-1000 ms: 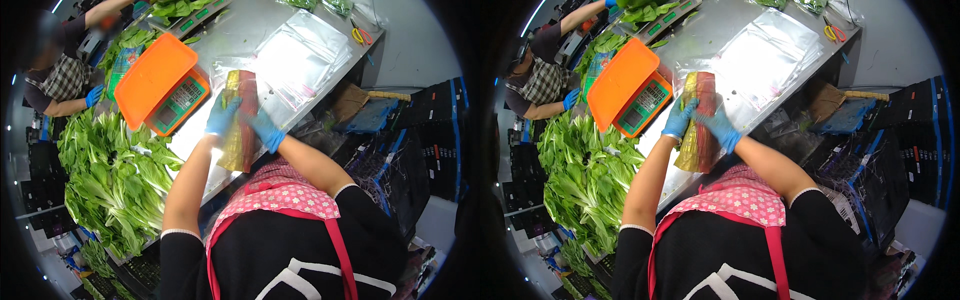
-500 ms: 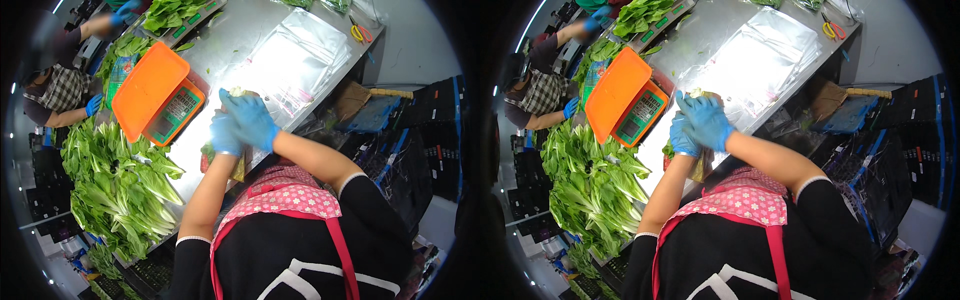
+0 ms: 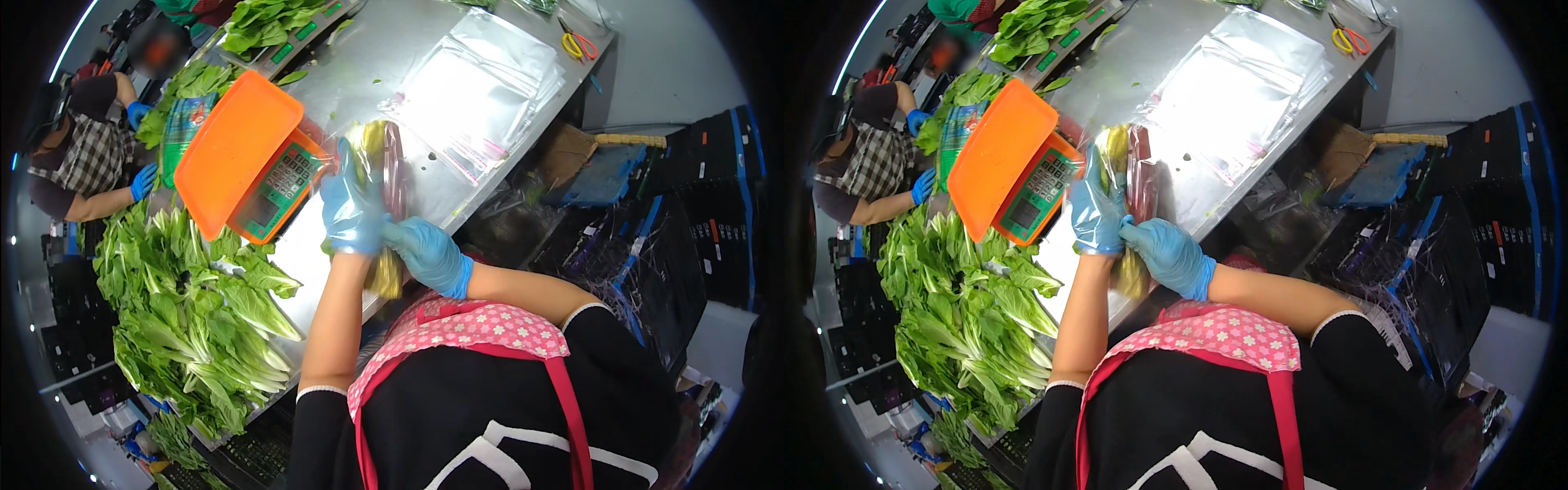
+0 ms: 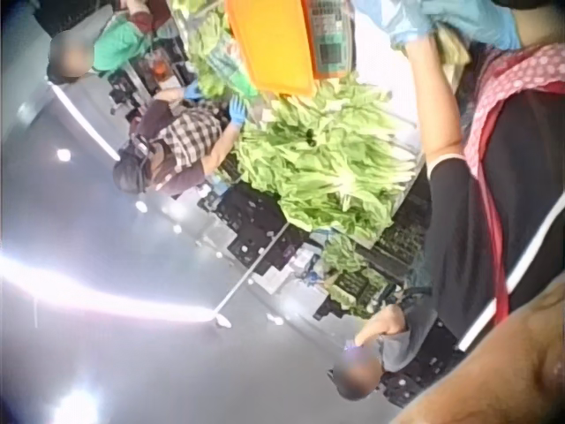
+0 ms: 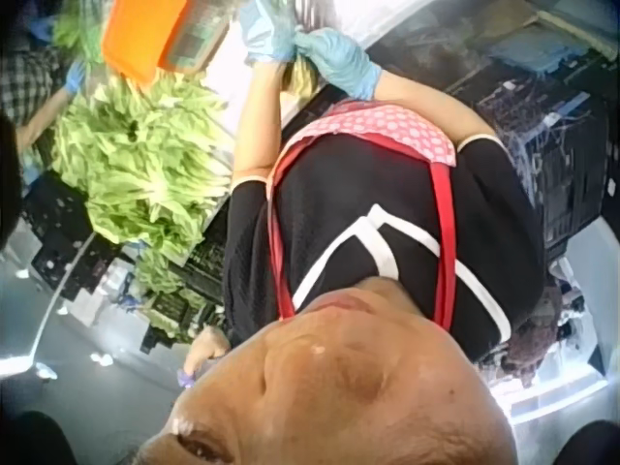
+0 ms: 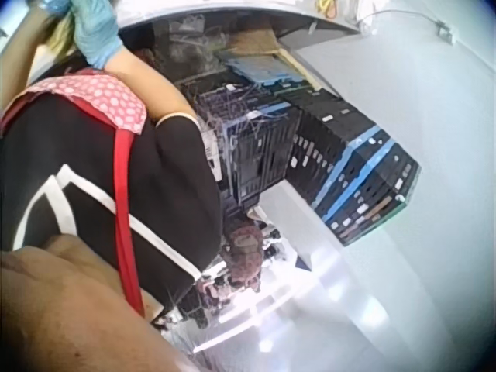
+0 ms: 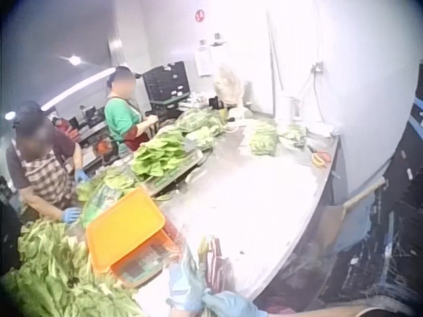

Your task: The person repeatedly picks bunches of leafy greens, places them on a digital scale, then transfers them into clear plastic bags. The person ties each bag and sets it aside on the table. The process is repeated for multiple bunches throughout the clip.

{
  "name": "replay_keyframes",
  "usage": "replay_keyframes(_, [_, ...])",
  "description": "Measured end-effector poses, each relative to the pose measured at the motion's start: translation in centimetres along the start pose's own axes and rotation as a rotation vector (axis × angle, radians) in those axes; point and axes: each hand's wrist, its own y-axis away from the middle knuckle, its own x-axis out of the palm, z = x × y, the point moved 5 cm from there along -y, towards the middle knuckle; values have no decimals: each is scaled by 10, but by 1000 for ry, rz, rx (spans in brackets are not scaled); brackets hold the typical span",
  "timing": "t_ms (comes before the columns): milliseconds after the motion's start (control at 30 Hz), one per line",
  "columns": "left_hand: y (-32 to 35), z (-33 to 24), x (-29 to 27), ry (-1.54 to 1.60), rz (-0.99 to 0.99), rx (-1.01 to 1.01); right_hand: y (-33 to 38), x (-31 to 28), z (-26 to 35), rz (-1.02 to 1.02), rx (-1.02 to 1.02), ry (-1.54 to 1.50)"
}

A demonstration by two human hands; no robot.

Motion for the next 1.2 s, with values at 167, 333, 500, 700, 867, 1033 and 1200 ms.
replay_keyframes(167, [-19, -4, 52, -365, 228, -103, -33, -26, 13, -4, 59, 160])
replay_keyframes(333, [-5, -17, 69, -229, -102, 233, -56, 36, 10, 194, -171, 370])
replay_keyframes(500, [-30, 7, 53, 153, 9, 23, -49, -15, 63, 134, -310, 275])
replay_keyframes(700, [-42, -50, 16, -500, 71, 168, -43, -22, 104, 421, -551, -112])
replay_keyframes(867, [-58, -41, 34, -362, 300, 232, -116, -80, 79, 44, -569, -257])
replay_keyframes(1033, [-92, -66, -60, -869, 859, 539, -230, -124, 27, 23, -537, -390])
replay_keyframes(1200, [-82, -123, -175, 15, 752, 315, -259, -181, 18, 85, -546, -524])
